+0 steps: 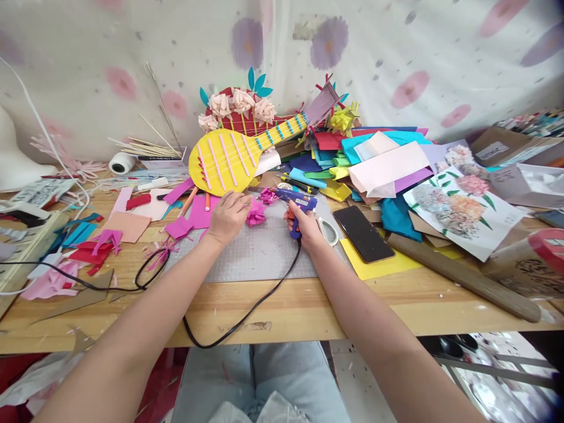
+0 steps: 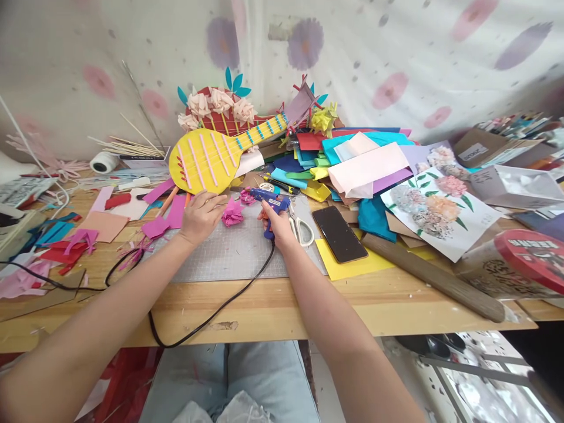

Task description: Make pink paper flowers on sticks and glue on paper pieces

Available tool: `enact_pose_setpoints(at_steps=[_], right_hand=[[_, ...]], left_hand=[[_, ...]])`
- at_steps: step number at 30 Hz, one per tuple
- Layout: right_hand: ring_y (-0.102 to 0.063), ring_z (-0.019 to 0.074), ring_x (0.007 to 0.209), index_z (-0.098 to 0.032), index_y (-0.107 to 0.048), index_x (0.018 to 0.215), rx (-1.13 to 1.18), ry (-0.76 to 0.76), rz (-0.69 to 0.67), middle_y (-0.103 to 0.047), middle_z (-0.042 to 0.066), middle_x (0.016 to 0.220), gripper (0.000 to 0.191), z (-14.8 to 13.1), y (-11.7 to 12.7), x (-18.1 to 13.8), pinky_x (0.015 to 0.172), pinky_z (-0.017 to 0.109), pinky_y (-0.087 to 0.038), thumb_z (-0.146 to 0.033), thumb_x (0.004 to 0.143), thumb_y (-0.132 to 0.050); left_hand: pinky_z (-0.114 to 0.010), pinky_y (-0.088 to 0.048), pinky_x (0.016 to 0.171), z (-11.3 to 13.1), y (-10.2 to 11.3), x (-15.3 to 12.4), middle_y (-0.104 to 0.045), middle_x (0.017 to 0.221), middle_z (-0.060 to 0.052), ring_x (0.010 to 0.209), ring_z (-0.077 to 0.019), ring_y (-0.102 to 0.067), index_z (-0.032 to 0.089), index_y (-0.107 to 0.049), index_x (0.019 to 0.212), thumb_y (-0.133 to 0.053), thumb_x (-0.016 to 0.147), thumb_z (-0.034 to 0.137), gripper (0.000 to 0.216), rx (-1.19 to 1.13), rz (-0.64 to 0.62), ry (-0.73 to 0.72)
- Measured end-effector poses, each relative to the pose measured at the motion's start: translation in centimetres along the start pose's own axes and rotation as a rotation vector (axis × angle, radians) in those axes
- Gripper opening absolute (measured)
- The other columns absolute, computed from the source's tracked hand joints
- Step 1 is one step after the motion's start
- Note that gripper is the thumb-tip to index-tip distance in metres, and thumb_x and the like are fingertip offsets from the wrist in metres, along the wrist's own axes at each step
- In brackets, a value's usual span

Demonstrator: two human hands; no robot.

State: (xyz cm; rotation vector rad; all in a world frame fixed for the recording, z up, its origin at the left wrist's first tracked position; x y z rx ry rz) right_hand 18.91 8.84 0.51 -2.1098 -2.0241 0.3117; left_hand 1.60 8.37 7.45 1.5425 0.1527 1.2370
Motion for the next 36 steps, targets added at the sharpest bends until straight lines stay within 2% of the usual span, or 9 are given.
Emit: enact_pose_setpoints(at_steps=[7, 13, 17, 22, 27, 31, 36], right_hand=[[-0.038, 0.0044, 0.044, -0.019, -0.048, 0.066, -0.048, -0.012, 0.007, -0.053, -0.002, 0.06, 0.045, 0.0, 0.1, -0.1, 0.039, 0.018, -0.033, -0.063, 0.063, -0.058], [-0.037, 0.0039, 0.043, -0.02, -0.047, 0.066, -0.005, -0.013, -0.005, -0.053, -0.003, 0.059, 0.043, -0.1, -0.1, 0.0, 0.039, 0.018, -0.031, -0.059, 0.061, -0.062], [-0.037, 0.0041, 0.043, -0.02, -0.047, 0.068, 0.002, -0.011, -0.002, -0.054, -0.003, 0.06, 0.042, -0.2, 0.0, -0.1, 0.039, 0.018, -0.031, -0.058, 0.062, -0.063], [-0.038, 0.004, 0.042, -0.02, -0.047, 0.064, 0.003, -0.012, 0.006, -0.055, -0.003, 0.061, 0.042, 0.0, 0.2, 0.1, 0.039, 0.019, -0.032, -0.059, 0.062, -0.062], [-0.038, 0.0043, 0.042, -0.019, -0.047, 0.062, 0.0, -0.012, 0.01, -0.054, -0.002, 0.06, 0.042, 0.1, 0.2, 0.2, 0.038, 0.02, -0.032, -0.059, 0.063, -0.061], [-0.038, 0.0041, 0.042, -0.019, -0.048, 0.062, 0.041, -0.007, -0.007, -0.055, -0.002, 0.06, 0.041, -0.1, 0.1, 0.0, 0.038, 0.02, -0.031, -0.057, 0.062, -0.063], [-0.038, 0.004, 0.043, -0.019, -0.048, 0.063, 0.011, -0.008, 0.001, -0.055, -0.002, 0.061, 0.042, 0.1, 0.2, 0.1, 0.038, 0.018, -0.032, -0.059, 0.062, -0.062]], left_hand=[[-0.041, -0.032, 0.102, 0.4, -0.9, -0.2, -0.062, 0.111, -0.004, 0.108, -0.0194, -0.049, 0.021, -0.067, 0.091, -0.039, 0.086, 0.022, 0.028, 0.048, -0.067, -0.066], [-0.043, -0.031, 0.103, 0.8, -1.0, -0.5, -0.06, 0.115, -0.006, 0.11, -0.0201, -0.048, 0.021, -0.067, 0.091, -0.039, 0.084, 0.019, 0.029, 0.042, -0.115, -0.094], [-0.047, -0.028, 0.104, 0.7, -0.9, -0.9, -0.058, 0.118, -0.007, 0.114, -0.0219, -0.046, 0.022, -0.064, 0.099, -0.041, 0.079, 0.015, 0.031, 0.062, -0.157, -0.111], [-0.049, -0.027, 0.105, 0.0, -0.2, -1.8, -0.051, 0.125, -0.012, 0.121, -0.0266, -0.039, 0.015, -0.046, 0.125, -0.047, 0.064, 0.01, 0.061, 0.079, -0.183, -0.102], [-0.047, -0.03, 0.104, 0.2, 0.0, -2.0, -0.05, 0.127, -0.011, 0.125, -0.0261, -0.034, 0.01, -0.025, 0.135, -0.046, 0.057, 0.006, 0.081, -0.004, -0.199, -0.087], [-0.045, -0.027, 0.106, 0.7, -1.1, -2.0, -0.046, 0.131, -0.012, 0.128, -0.0263, -0.032, 0.01, -0.022, 0.137, -0.047, 0.058, 0.008, 0.082, 0.014, -0.293, -0.075], [-0.046, -0.025, 0.107, 0.5, -1.7, -2.2, -0.046, 0.131, -0.013, 0.128, -0.027, -0.031, 0.01, -0.026, 0.136, -0.048, 0.06, 0.01, 0.08, 0.068, -0.323, -0.033]])
Point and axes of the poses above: each hand's wrist, its own x-axis towards the middle knuckle, its own y-axis out of the back of the hand, z = x × y, the point moved 8 cm from there along x, towards the middle knuckle
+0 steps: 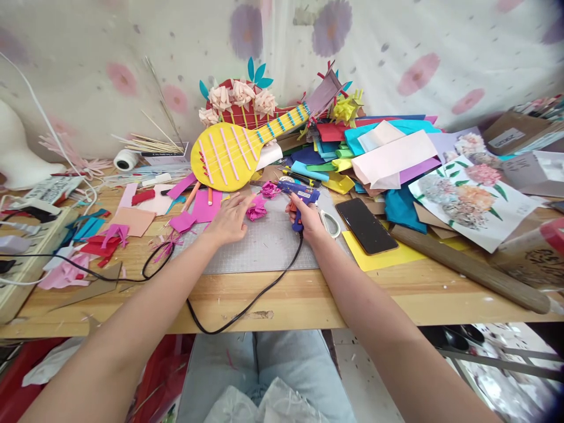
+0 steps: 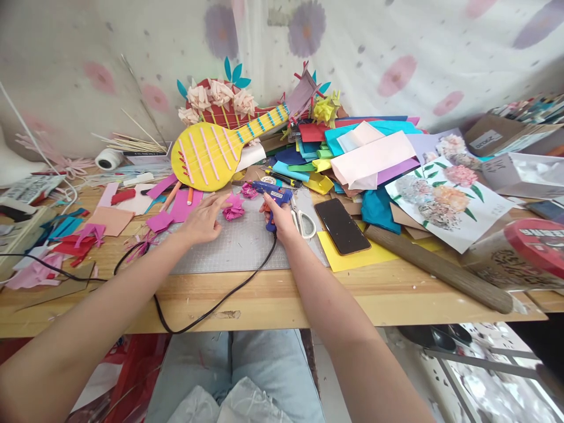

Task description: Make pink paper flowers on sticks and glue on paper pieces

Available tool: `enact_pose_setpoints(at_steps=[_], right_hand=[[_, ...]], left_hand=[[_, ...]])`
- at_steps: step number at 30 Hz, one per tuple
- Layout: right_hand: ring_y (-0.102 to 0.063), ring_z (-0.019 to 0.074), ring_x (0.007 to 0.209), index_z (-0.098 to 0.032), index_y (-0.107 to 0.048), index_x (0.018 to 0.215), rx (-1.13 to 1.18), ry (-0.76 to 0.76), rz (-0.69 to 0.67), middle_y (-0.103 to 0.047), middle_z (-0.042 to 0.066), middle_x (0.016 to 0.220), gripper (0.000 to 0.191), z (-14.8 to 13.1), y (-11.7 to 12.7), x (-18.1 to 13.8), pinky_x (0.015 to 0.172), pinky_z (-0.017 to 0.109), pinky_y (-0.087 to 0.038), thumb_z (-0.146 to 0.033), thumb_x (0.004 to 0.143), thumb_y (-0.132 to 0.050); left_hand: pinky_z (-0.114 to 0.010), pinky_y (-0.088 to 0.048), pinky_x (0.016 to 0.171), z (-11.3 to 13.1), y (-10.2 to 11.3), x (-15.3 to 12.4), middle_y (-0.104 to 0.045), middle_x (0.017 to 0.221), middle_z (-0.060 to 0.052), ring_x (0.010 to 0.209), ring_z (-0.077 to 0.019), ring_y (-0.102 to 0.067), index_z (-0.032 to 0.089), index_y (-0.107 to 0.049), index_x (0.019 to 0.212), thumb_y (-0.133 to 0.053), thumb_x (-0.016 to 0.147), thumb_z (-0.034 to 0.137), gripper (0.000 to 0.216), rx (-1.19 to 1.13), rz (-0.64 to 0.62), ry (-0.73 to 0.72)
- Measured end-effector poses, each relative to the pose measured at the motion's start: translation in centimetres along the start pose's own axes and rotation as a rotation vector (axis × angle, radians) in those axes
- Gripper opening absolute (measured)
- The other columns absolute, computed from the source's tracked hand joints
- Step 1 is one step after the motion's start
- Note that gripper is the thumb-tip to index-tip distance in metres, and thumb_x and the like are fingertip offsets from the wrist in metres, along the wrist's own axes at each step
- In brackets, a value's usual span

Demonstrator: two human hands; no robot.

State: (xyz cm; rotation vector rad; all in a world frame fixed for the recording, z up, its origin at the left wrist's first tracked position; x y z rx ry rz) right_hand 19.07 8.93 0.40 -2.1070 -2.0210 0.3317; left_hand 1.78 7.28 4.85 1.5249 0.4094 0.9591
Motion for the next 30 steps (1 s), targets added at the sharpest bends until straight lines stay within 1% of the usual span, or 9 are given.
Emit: enact_pose_setpoints(at_steps=[3, 7, 10, 13, 16, 20, 23, 27, 30], right_hand=[[-0.038, 0.0038, 0.041, -0.019, -0.049, 0.064, 0.002, -0.003, 0.0, -0.055, -0.002, 0.06, 0.042, 0.2, 0.1, 0.1, 0.038, 0.018, -0.031, -0.059, 0.062, -0.062], [-0.038, 0.0035, 0.04, -0.019, -0.05, 0.065, 0.045, -0.001, -0.018, -0.055, -0.003, 0.059, 0.041, 0.2, 0.0, 0.1, 0.036, 0.018, -0.03, -0.058, 0.063, -0.063], [-0.038, 0.0031, 0.04, -0.019, -0.05, 0.065, 0.057, -0.002, -0.022, -0.055, -0.003, 0.059, 0.039, 0.1, 0.0, 0.0, 0.036, 0.018, -0.029, -0.056, 0.063, -0.063], [-0.038, 0.0032, 0.04, -0.019, -0.051, 0.065, 0.062, 0.003, -0.016, -0.055, -0.003, 0.059, 0.039, 0.1, 0.0, 0.1, 0.036, 0.017, -0.029, -0.055, 0.063, -0.064], [-0.038, 0.0033, 0.04, -0.019, -0.051, 0.065, 0.054, 0.004, -0.011, -0.055, -0.003, 0.058, 0.038, 0.2, 0.1, 0.1, 0.036, 0.018, -0.029, -0.055, 0.063, -0.064], [-0.037, 0.0028, 0.039, -0.018, -0.052, 0.063, 0.026, 0.01, -0.02, -0.057, -0.002, 0.059, 0.039, 0.3, 0.0, 0.2, 0.036, 0.018, -0.029, -0.056, 0.064, -0.063], [-0.038, 0.0027, 0.04, -0.018, -0.052, 0.063, 0.027, 0.014, -0.019, -0.058, -0.002, 0.061, 0.038, 0.3, 0.0, 0.2, 0.036, 0.017, -0.029, -0.055, 0.065, -0.062], [-0.038, 0.0028, 0.04, -0.018, -0.053, 0.062, 0.014, 0.015, -0.02, -0.057, -0.002, 0.059, 0.039, 0.4, 0.0, 0.2, 0.036, 0.017, -0.029, -0.056, 0.065, -0.062], [-0.037, 0.0029, 0.039, -0.018, -0.053, 0.061, 0.006, 0.014, -0.024, -0.055, -0.002, 0.056, 0.041, 0.4, 0.0, 0.2, 0.036, 0.018, -0.03, -0.057, 0.065, -0.061]], left_hand=[[-0.044, -0.025, 0.108, 0.4, 0.0, -0.1, -0.048, 0.128, -0.013, 0.126, -0.0249, -0.035, 0.012, -0.027, 0.136, -0.047, 0.061, 0.009, 0.077, 0.042, 0.006, -0.042], [-0.044, -0.024, 0.108, 0.8, 0.3, -0.3, -0.049, 0.127, -0.012, 0.124, -0.023, -0.039, 0.012, -0.028, 0.136, -0.043, 0.064, 0.007, 0.074, 0.064, 0.043, -0.091], [-0.045, -0.026, 0.108, 0.5, 0.6, -0.6, -0.049, 0.127, -0.013, 0.124, -0.0237, -0.039, 0.011, -0.026, 0.137, -0.043, 0.065, 0.007, 0.075, 0.057, 0.094, -0.058], [-0.043, -0.028, 0.107, -0.1, 0.9, -0.9, -0.049, 0.128, -0.012, 0.125, -0.0235, -0.037, 0.011, -0.023, 0.138, -0.043, 0.064, 0.007, 0.077, 0.045, 0.133, 0.003], [-0.043, -0.028, 0.107, -0.3, 0.6, -1.1, -0.052, 0.125, -0.009, 0.125, -0.0233, -0.036, 0.012, -0.021, 0.139, -0.043, 0.063, 0.006, 0.079, 0.04, 0.1, 0.025], [-0.046, -0.027, 0.106, -0.3, 0.2, -1.1, -0.051, 0.126, -0.01, 0.127, -0.0259, -0.033, 0.013, -0.023, 0.139, -0.044, 0.063, 0.007, 0.079, 0.051, 0.053, 0.028], [-0.047, -0.027, 0.106, -0.3, 0.4, -1.0, -0.049, 0.128, -0.01, 0.127, -0.0264, -0.034, 0.014, -0.023, 0.139, -0.044, 0.063, 0.008, 0.079, 0.044, 0.064, 0.037], [-0.045, -0.027, 0.107, 0.2, 0.8, -0.5, -0.045, 0.132, -0.011, 0.127, -0.0254, -0.034, 0.013, -0.022, 0.139, -0.045, 0.063, 0.008, 0.08, 0.021, 0.093, 0.01], [-0.044, -0.026, 0.107, 0.8, 0.6, 0.1, -0.046, 0.131, -0.011, 0.127, -0.0249, -0.033, 0.012, -0.02, 0.139, -0.045, 0.062, 0.007, 0.081, 0.024, 0.063, -0.014]])
Point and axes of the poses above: each hand's wrist, its own x-axis towards the middle knuckle, its own y-axis out of the back of the hand, z = x × y, the point moved 8 cm from there along x, towards the middle knuckle
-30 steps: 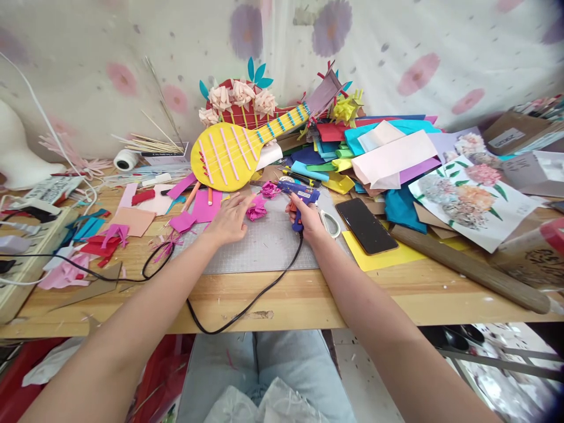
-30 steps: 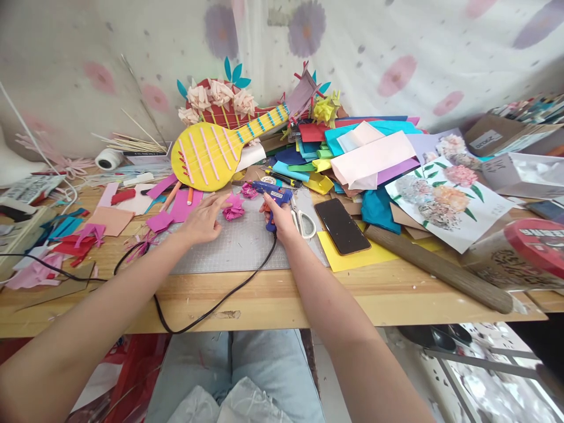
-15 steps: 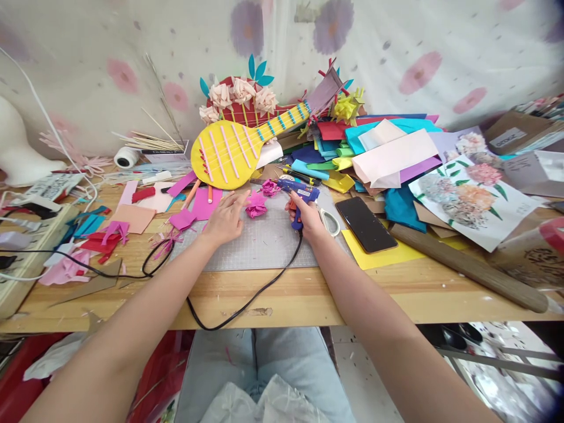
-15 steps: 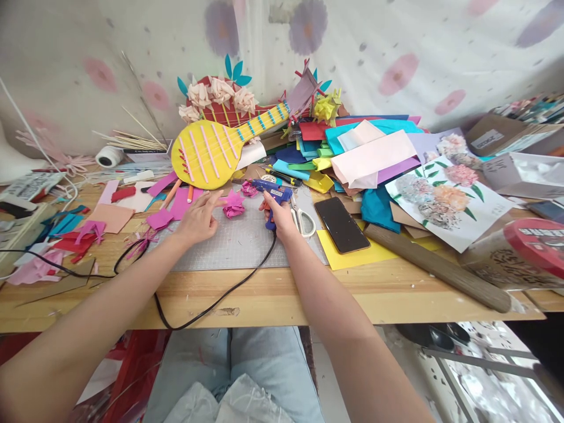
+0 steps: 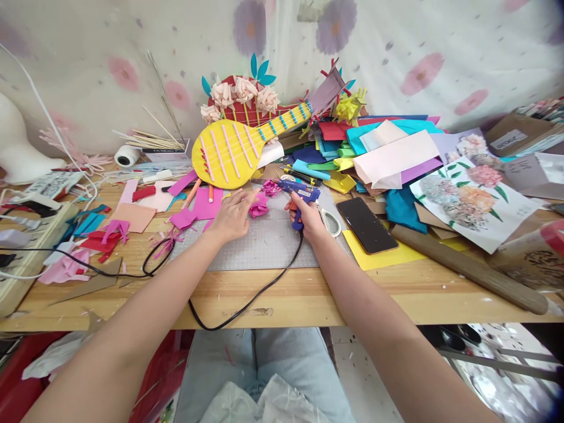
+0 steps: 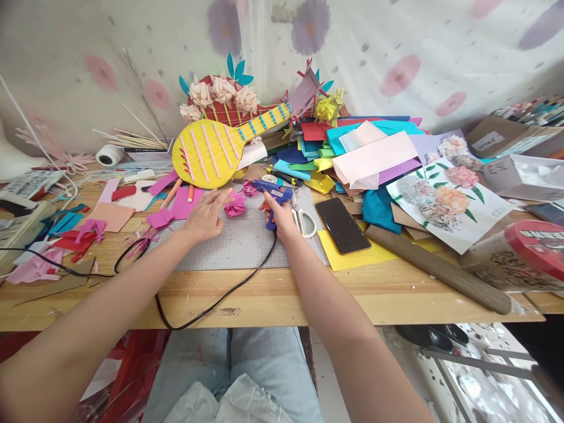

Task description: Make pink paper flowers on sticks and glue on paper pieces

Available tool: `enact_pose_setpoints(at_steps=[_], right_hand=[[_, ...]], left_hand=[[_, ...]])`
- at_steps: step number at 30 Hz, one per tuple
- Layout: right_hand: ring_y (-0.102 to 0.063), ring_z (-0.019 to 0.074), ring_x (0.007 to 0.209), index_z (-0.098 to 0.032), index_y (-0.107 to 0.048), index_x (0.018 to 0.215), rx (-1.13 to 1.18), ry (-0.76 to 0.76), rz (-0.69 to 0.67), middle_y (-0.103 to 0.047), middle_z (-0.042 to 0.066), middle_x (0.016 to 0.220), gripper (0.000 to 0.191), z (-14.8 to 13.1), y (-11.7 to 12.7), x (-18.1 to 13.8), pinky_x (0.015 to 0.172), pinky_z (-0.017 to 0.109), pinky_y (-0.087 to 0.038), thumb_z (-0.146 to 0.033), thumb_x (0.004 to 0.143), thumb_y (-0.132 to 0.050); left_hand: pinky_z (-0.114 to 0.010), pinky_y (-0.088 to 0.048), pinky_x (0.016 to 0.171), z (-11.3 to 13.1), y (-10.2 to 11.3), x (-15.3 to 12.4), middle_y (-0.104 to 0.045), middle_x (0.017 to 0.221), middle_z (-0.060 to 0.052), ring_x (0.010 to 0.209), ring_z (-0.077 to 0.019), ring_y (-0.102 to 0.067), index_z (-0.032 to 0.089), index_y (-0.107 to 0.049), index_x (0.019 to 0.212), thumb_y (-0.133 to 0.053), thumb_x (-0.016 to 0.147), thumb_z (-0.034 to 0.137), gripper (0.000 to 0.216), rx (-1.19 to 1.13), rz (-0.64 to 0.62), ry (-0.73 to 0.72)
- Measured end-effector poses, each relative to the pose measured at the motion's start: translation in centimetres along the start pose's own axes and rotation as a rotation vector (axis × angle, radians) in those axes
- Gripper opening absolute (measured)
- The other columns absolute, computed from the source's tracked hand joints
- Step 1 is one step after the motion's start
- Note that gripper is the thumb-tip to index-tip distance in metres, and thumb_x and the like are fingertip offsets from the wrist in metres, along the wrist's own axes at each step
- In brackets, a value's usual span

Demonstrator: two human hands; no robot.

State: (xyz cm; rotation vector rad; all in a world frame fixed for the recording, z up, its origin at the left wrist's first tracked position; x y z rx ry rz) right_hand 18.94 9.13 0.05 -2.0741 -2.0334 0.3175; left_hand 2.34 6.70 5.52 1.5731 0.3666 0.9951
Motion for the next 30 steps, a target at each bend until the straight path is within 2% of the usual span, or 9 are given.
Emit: enact_pose_setpoints(at_steps=[7, 11, 16, 18, 21, 24, 27, 30], right_hand=[[-0.038, 0.0029, 0.04, -0.018, -0.051, 0.063, 0.037, 0.007, 0.012, -0.058, -0.002, 0.06, 0.04, -0.3, -0.1, -0.2, 0.036, 0.017, -0.031, -0.055, 0.063, -0.064], [-0.039, 0.0028, 0.04, -0.018, -0.051, 0.062, 0.034, -0.008, 0.014, -0.058, -0.002, 0.059, 0.039, -0.4, -0.1, -0.3, 0.035, 0.017, -0.03, -0.054, 0.063, -0.065], [-0.039, 0.003, 0.04, -0.018, -0.052, 0.062, 0.052, -0.007, 0.014, -0.058, -0.002, 0.061, 0.038, -0.4, -0.1, -0.3, 0.035, 0.017, -0.03, -0.053, 0.063, -0.065], [-0.038, 0.0029, 0.04, -0.018, -0.052, 0.062, 0.054, -0.002, 0.013, -0.059, -0.001, 0.061, 0.038, -0.4, -0.1, -0.3, 0.035, 0.017, -0.03, -0.053, 0.063, -0.066], [-0.039, 0.003, 0.041, -0.018, -0.052, 0.061, 0.059, 0.003, 0.008, -0.058, -0.002, 0.06, 0.038, -0.3, -0.1, -0.2, 0.036, 0.017, -0.031, -0.053, 0.063, -0.066], [-0.038, 0.0031, 0.04, -0.017, -0.053, 0.06, 0.052, 0.008, 0.006, -0.056, -0.002, 0.057, 0.04, -0.2, -0.1, -0.1, 0.035, 0.017, -0.031, -0.055, 0.063, -0.065], [-0.037, 0.003, 0.039, -0.017, -0.053, 0.059, 0.03, 0.011, 0.014, -0.055, -0.002, 0.056, 0.041, -0.3, -0.1, -0.1, 0.034, 0.017, -0.03, -0.056, 0.062, -0.065], [-0.038, 0.0031, 0.039, -0.018, -0.053, 0.061, 0.029, 0.013, 0.028, -0.058, -0.001, 0.061, 0.041, -0.4, 0.0, -0.1, 0.034, 0.018, -0.031, -0.057, 0.061, -0.065]], left_hand=[[-0.043, -0.026, 0.107, 0.2, -1.0, 0.3, -0.046, 0.132, -0.011, 0.127, -0.0244, -0.034, 0.013, -0.024, 0.138, -0.045, 0.062, 0.007, 0.079, 0.051, -0.066, 0.006], [-0.042, -0.028, 0.106, 0.1, -0.7, 0.2, -0.047, 0.13, -0.012, 0.127, -0.0242, -0.035, 0.012, -0.025, 0.138, -0.045, 0.062, 0.006, 0.078, 0.034, -0.055, 0.0], [-0.046, -0.029, 0.105, -0.2, -0.2, 0.2, -0.048, 0.129, -0.011, 0.126, -0.0272, -0.035, 0.014, -0.025, 0.137, -0.047, 0.061, 0.007, 0.08, -0.017, -0.052, 0.058], [-0.044, -0.029, 0.105, -0.3, 0.1, 0.3, -0.05, 0.127, -0.011, 0.126, -0.0269, -0.036, 0.013, -0.026, 0.136, -0.048, 0.06, 0.006, 0.079, -0.054, -0.03, 0.056], [-0.042, -0.029, 0.106, -0.6, 0.7, 0.3, -0.05, 0.125, -0.011, 0.124, -0.0243, -0.037, 0.013, -0.024, 0.136, -0.049, 0.063, 0.007, 0.078, -0.155, 0.081, 0.074], [-0.045, -0.027, 0.106, -2.1, 0.3, -0.1, -0.041, 0.131, -0.015, 0.126, -0.0272, -0.034, 0.014, -0.023, 0.135, -0.059, 0.066, 0.019, 0.078, -0.241, 0.201, 0.274], [-0.05, -0.029, 0.103, -3.5, -1.5, -1.1, -0.031, 0.135, -0.021, 0.128, -0.0319, -0.029, 0.014, -0.018, 0.135, -0.07, 0.058, 0.035, 0.096, -0.333, 0.253, 0.542], [-0.048, -0.033, 0.1, -3.7, -3.1, -1.3, -0.032, 0.136, -0.02, 0.127, -0.0299, -0.032, 0.017, -0.018, 0.136, -0.073, 0.054, 0.034, 0.1, -0.398, 0.261, 0.589]])
Point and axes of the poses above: each hand's wrist, its own x-axis towards the middle knuckle, its own y-axis out of the back of the hand, z = x × y, the point moved 8 cm from there along x, towards the middle knuckle
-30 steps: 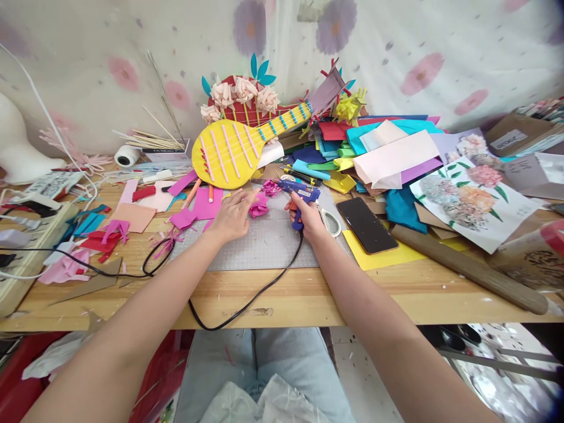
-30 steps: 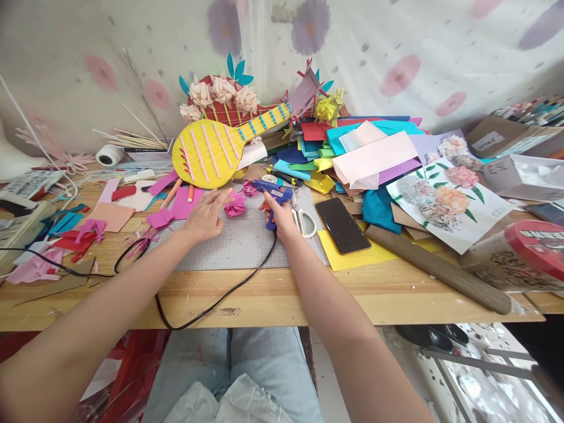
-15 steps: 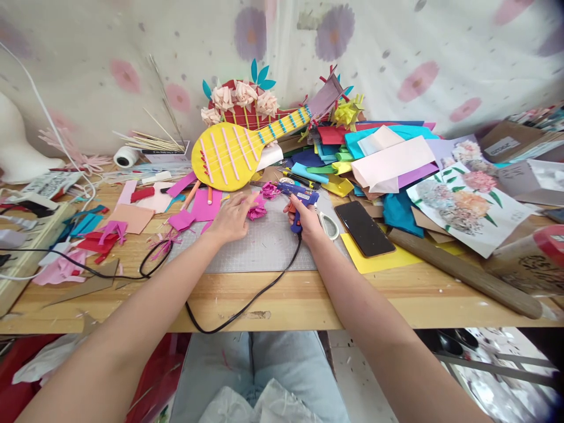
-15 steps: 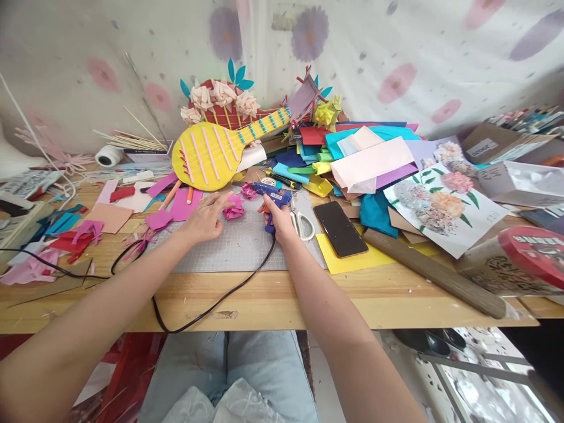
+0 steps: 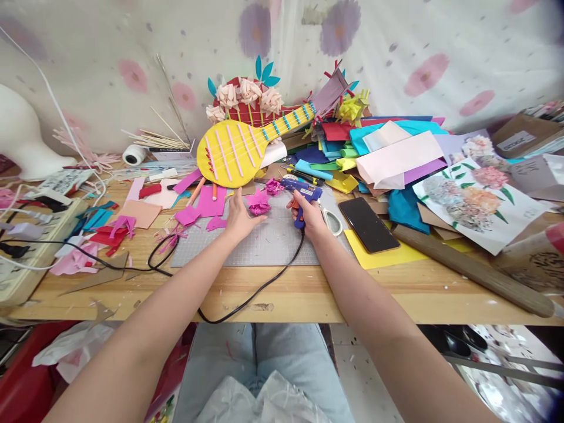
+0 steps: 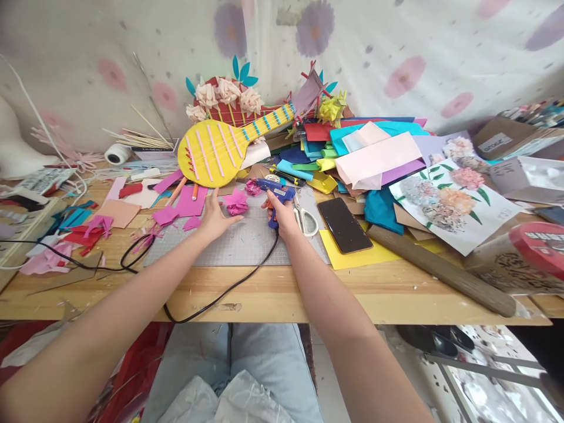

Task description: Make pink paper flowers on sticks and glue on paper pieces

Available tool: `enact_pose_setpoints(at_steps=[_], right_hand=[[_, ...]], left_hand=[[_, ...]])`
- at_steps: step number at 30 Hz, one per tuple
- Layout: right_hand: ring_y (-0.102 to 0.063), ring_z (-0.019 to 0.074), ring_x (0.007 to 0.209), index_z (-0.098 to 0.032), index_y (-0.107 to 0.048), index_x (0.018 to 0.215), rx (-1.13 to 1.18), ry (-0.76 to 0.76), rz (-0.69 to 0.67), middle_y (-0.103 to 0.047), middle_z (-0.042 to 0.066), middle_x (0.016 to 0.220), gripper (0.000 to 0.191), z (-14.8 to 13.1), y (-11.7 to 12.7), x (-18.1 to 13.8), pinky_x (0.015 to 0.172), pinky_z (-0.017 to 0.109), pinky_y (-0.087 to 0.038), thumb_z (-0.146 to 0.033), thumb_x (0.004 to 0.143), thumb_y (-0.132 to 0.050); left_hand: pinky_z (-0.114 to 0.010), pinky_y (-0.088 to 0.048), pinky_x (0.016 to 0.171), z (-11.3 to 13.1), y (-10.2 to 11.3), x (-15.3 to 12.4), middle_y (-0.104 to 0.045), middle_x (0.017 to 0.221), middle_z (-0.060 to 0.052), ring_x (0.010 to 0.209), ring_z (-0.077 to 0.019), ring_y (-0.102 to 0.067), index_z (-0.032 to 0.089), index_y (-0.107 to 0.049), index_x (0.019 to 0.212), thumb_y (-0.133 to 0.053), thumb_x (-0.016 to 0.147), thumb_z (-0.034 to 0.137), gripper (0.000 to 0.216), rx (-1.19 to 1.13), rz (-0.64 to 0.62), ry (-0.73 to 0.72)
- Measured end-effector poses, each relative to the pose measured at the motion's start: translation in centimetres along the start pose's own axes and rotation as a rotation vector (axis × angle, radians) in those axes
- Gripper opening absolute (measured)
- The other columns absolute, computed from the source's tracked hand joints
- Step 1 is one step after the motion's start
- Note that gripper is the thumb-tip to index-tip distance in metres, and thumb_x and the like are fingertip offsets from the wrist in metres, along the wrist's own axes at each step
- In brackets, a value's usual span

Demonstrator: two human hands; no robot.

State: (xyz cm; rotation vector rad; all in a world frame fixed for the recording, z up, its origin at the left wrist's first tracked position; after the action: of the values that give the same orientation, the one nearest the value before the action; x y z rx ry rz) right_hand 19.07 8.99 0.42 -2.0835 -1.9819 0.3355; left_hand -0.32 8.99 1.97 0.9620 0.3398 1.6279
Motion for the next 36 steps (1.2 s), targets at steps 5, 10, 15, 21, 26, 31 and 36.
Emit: enact_pose_setpoints(at_steps=[5, 10, 15, 21, 26, 31, 36], right_hand=[[-0.037, 0.0034, 0.04, -0.018, -0.052, 0.061, -0.036, -0.002, 0.001, -0.057, -0.001, 0.06, 0.041, -0.1, 0.0, -0.1, 0.035, 0.019, -0.031, -0.058, 0.063, -0.061], [-0.037, 0.0031, 0.039, -0.019, -0.05, 0.061, -0.026, -0.002, -0.006, -0.058, -0.002, 0.059, 0.041, -0.2, -0.1, -0.2, 0.035, 0.018, -0.03, -0.058, 0.063, -0.062], [-0.037, 0.0031, 0.039, -0.018, -0.051, 0.06, -0.017, -0.014, -0.014, -0.056, -0.002, 0.057, 0.042, -0.1, -0.2, -0.2, 0.035, 0.018, -0.029, -0.058, 0.062, -0.062], [-0.038, 0.0024, 0.04, -0.018, -0.052, 0.062, -0.051, 0.016, -0.013, -0.059, -0.002, 0.062, 0.041, -0.2, -0.3, -0.3, 0.036, 0.017, -0.032, -0.058, 0.062, -0.063], [-0.04, 0.0029, 0.04, -0.018, -0.054, 0.064, -0.11, 0.012, 0.002, -0.061, -0.001, 0.066, 0.043, 0.0, -0.5, -0.6, 0.036, 0.017, -0.034, -0.059, 0.059, -0.064], [-0.04, 0.003, 0.041, -0.018, -0.054, 0.064, -0.134, 0.028, 0.015, -0.061, 0.0, 0.067, 0.044, -0.2, -0.5, -0.8, 0.036, 0.017, -0.034, -0.06, 0.059, -0.064], [-0.039, 0.0029, 0.041, -0.019, -0.053, 0.066, -0.136, 0.04, 0.02, -0.061, -0.001, 0.067, 0.043, -0.3, -0.6, -0.9, 0.036, 0.017, -0.034, -0.059, 0.059, -0.064]], left_hand=[[-0.039, -0.046, 0.088, -1.1, -1.4, 1.3, -0.043, 0.129, -0.019, 0.102, -0.0193, -0.058, 0.021, -0.012, 0.138, -0.057, 0.065, 0.01, 0.087, -0.154, -0.101, 0.06], [-0.039, -0.043, 0.094, -0.9, -0.3, 2.3, -0.034, 0.138, -0.017, 0.119, -0.0222, -0.047, 0.022, -0.014, 0.14, -0.051, 0.065, 0.005, 0.085, -0.001, -0.099, 0.0], [-0.041, -0.04, 0.099, -2.1, 2.9, 2.1, -0.038, 0.133, -0.016, 0.117, -0.0221, -0.047, 0.018, -0.025, 0.136, -0.046, 0.065, 0.002, 0.076, 0.042, 0.048, 0.03], [-0.038, -0.044, 0.09, -4.7, 8.3, 0.0, -0.053, 0.109, -0.01, 0.09, -0.0178, -0.057, 0.016, -0.05, 0.107, -0.047, 0.073, 0.012, 0.035, 0.119, 0.261, 0.112], [-0.039, -0.044, 0.082, -5.6, 9.4, -2.2, -0.057, 0.085, -0.008, 0.083, -0.0205, -0.056, 0.015, -0.059, 0.08, -0.048, 0.078, 0.027, 0.016, 0.3, 0.195, 0.137], [-0.039, -0.041, 0.083, -5.4, 8.7, -3.3, -0.057, 0.084, -0.007, 0.085, -0.0226, -0.055, 0.018, -0.063, 0.074, -0.06, 0.07, 0.041, 0.024, 0.339, 0.114, 0.112], [-0.043, -0.036, 0.09, -5.5, 7.6, -3.5, -0.058, 0.087, -0.007, 0.096, -0.0265, -0.051, 0.02, -0.064, 0.072, -0.064, 0.065, 0.046, 0.027, 0.358, 0.047, 0.098]])
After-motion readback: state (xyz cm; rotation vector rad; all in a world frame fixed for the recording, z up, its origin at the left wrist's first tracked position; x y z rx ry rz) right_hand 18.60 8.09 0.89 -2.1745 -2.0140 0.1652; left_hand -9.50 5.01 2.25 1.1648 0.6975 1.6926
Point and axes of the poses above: each hand's wrist, its own x-axis towards the middle knuckle, its own y-axis out of the back of the hand, z = x × y, the point moved 8 cm from there along x, towards the middle knuckle
